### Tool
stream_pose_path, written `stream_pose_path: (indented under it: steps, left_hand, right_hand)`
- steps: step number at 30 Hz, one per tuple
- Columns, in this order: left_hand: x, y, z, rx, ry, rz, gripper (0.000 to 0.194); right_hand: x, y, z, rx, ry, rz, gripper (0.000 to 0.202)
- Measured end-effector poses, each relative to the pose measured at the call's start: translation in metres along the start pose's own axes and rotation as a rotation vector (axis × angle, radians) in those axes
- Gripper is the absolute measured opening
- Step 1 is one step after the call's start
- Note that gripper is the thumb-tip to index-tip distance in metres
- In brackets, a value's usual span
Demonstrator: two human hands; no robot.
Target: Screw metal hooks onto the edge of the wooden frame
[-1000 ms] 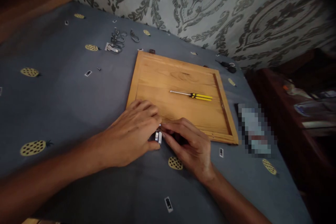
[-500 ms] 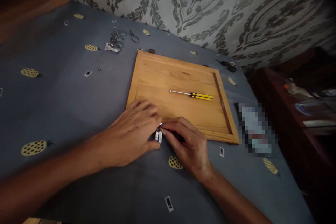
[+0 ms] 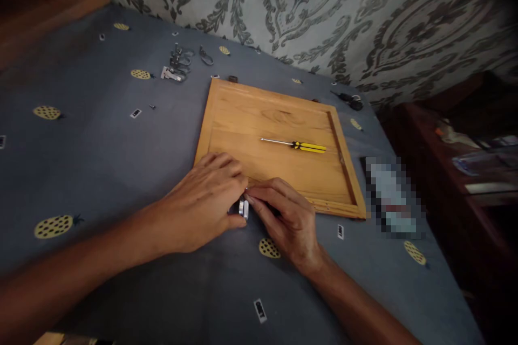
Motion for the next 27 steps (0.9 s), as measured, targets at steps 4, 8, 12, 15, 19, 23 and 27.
stream_pose_path:
  steps: [4, 8, 12, 15, 19, 23, 27]
  left_hand:
    - [0.0009, 0.0006, -0.0005, 0.009, -0.001, 0.000, 0.034]
    - [-0.0002, 0.0001, -0.0003, 0.015, 0.003, 0.003, 0.033]
    - [-0.0008, -0.0002, -0.0001, 0.011, 0.000, -0.008, 0.034]
    - [-0.0006, 0.0003, 0.0001, 0.014, -0.005, 0.007, 0.033]
    - [0.0003, 0.0015, -0.0003, 0.020, -0.002, 0.020, 0.032]
    - [0.0000, 0.0011, -0.0007, 0.019, 0.003, 0.022, 0.030]
    - [-0.0009, -0.0003, 0.0002, 0.003, 0.012, 0.008, 0.029]
  right_hand:
    - [0.0010, -0.0019, -0.0005, 0.028, 0.014, 0.020, 0.015]
    - [0.0026, -0.0043, -0.0024, 0.039, 0.035, 0.033, 0.018]
    - [0.0038, -0.0050, -0.0056, 0.030, 0.045, 0.050, 0.017]
    - [0.0044, -0.0051, -0.0082, 0.017, 0.050, 0.055, 0.015]
    - [0.0047, -0.0047, -0.0091, 0.014, 0.053, 0.051, 0.014]
    - [0.0036, -0.0038, -0.0066, 0.017, 0.046, 0.040, 0.014]
    - [0.0025, -0.0030, -0.0038, 0.033, 0.034, 0.040, 0.013]
Point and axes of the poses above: each hand's wrist, its own y-axis towards the middle knuckle, its own x-axis out of the back of the hand, z = x × y, the point moved 4 cm from there along y, towards the middle knuckle, and after that the axes turned 5 degrees about z, right-handed, at the moved point
